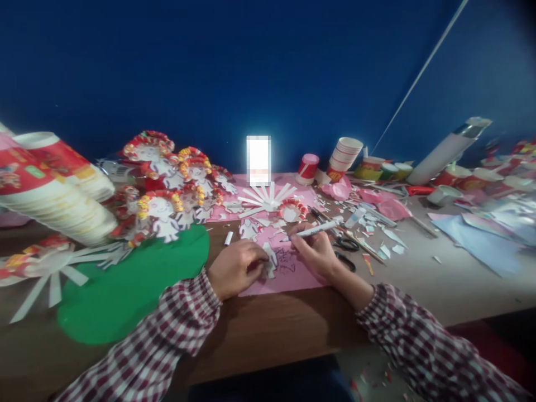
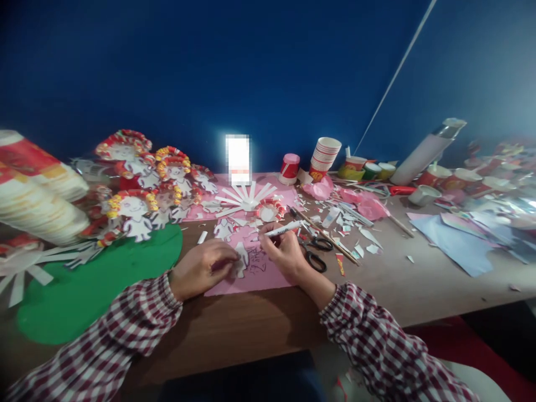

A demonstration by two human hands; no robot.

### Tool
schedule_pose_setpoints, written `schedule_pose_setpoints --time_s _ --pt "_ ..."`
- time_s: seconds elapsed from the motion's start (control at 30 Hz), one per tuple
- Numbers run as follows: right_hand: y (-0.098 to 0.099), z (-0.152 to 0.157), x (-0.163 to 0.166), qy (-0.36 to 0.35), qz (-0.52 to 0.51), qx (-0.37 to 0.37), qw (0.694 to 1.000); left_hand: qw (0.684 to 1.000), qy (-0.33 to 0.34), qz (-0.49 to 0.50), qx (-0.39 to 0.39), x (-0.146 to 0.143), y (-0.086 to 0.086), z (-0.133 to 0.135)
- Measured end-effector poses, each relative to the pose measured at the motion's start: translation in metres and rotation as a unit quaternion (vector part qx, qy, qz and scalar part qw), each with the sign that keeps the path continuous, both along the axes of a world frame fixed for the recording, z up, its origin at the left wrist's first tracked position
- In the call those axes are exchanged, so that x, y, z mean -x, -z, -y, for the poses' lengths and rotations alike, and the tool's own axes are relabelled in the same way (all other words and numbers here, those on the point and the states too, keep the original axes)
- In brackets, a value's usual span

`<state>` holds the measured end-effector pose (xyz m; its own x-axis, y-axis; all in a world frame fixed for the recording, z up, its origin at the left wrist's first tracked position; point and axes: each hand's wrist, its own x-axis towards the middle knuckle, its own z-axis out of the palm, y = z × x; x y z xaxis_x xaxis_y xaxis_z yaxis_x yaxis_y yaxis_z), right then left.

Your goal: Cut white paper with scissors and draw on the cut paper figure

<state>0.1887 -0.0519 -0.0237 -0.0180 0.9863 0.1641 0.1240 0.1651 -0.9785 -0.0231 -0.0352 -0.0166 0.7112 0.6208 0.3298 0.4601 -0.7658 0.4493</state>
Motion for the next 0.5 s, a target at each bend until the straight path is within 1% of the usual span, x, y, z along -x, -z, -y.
schedule_pose_setpoints --time_s 0.1,0.23,0.43,0.5 --pt "-0.0010 0.0027 0.0015 -0.020 -0.004 0.008 1.000 0.999 0.010 -0.030 -0.002 0.0005 0.0003 0.0017" --pt "-0.0009 0.0063 0.0020 -0.024 0.010 0.022 0.999 0.997 0.032 -0.065 0.008 0.0009 0.0004 0.0024" --pt "-0.0024 0.0098 0.0035 -0.052 0.126 -0.005 0.991 0.997 0.025 -0.070 0.009 0.0013 0.0017 0.0030" --pt "-0.0040 0.0102 0.0043 -0.058 0.150 -0.002 0.987 0.997 0.025 -0.066 0.010 0.0017 0.0025 0.0030"
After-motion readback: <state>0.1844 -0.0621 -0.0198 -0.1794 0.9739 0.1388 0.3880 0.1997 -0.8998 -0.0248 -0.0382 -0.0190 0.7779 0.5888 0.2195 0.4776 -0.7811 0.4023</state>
